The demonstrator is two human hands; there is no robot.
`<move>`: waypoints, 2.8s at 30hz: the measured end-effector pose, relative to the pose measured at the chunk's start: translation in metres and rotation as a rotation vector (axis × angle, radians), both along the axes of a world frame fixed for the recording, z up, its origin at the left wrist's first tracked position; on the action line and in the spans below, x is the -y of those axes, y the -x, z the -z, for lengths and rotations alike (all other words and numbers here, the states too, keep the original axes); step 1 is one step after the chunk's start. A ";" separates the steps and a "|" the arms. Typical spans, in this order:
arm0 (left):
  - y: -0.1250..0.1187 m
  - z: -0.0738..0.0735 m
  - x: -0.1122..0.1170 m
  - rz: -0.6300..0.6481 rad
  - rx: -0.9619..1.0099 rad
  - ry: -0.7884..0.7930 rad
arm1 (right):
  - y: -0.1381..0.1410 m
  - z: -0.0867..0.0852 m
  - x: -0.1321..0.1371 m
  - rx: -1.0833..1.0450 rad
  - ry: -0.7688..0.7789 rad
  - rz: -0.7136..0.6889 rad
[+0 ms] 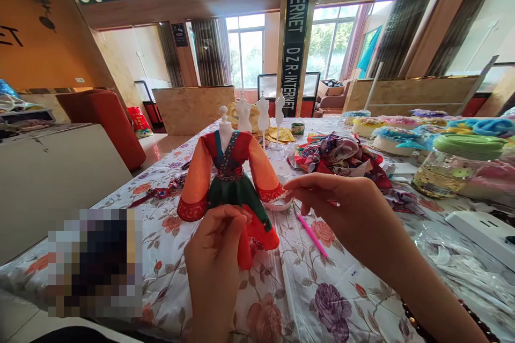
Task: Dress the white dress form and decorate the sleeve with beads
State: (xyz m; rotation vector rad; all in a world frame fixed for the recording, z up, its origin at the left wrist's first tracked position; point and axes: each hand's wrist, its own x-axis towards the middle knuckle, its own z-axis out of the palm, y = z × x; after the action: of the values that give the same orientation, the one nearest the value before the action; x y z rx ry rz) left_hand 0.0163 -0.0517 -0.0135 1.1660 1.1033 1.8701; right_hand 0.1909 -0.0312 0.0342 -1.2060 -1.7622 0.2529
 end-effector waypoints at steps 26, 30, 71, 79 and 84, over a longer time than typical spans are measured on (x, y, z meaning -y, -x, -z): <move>-0.020 -0.005 -0.002 -0.259 -0.435 -0.392 | 0.012 -0.006 0.004 -0.294 0.283 -0.353; -0.019 -0.007 -0.002 -0.273 -0.429 -0.384 | 0.011 -0.004 0.003 -0.336 0.324 -0.377; -0.015 0.011 -0.014 0.293 -0.301 0.058 | -0.089 0.017 -0.026 0.192 0.223 0.151; -0.025 0.022 -0.014 0.281 -0.360 0.039 | -0.147 0.068 -0.027 0.383 0.196 0.211; -0.028 0.037 -0.017 0.212 -0.405 0.053 | -0.148 0.076 -0.025 0.318 0.194 0.197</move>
State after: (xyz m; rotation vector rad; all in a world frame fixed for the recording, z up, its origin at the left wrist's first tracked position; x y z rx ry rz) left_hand 0.0440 -0.0347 -0.0502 1.6093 1.1787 1.4713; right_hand 0.3393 -0.0060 -0.0416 -1.6213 -1.9029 0.1223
